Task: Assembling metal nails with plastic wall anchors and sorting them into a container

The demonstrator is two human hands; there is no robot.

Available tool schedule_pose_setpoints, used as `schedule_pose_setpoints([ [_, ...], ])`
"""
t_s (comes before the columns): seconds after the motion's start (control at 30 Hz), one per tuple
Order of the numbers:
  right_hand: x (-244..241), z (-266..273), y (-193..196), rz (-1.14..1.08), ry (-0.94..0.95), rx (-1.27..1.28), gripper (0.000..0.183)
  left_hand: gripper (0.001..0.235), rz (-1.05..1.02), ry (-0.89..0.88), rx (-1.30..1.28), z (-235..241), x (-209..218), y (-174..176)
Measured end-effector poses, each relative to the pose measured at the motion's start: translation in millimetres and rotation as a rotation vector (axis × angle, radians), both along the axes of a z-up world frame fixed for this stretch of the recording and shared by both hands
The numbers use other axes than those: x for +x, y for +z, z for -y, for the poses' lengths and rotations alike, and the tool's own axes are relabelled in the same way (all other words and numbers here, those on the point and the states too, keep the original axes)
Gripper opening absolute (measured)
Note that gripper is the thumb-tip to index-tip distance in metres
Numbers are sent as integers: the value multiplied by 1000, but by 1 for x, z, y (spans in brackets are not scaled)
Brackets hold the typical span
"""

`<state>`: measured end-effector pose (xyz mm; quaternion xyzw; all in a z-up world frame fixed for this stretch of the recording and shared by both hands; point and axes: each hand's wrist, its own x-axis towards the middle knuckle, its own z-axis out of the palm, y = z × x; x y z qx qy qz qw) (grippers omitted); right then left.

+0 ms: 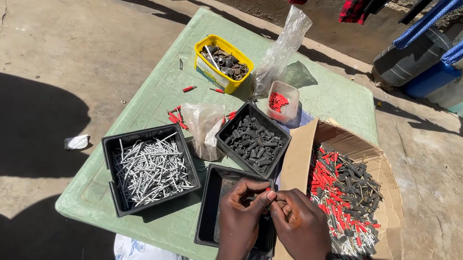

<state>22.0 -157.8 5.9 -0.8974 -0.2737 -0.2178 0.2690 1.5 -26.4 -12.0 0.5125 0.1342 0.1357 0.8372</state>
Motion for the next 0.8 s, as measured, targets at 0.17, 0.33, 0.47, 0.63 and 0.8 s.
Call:
schedule_pose_setpoints([
  [0.17,-4,6,3,-117,-23,37,3,12,-57,10,-36,5,2,-7],
  [0.33,-6,8,-2,-214,-175,-42,10,10,-133,-149,234,-22,13,10],
  [0.47,-6,7,-13,-62,-107,-245,7,12,-76,-93,617,-59,58,5],
  [0.63,-5,8,-19,-44,-87,-343,10,43,-130,-92,1052,-86,151,-8],
  [0.8,0,10,-25,-116,-87,-387,11,18,-65,-242,1805,-72,229,-60],
])
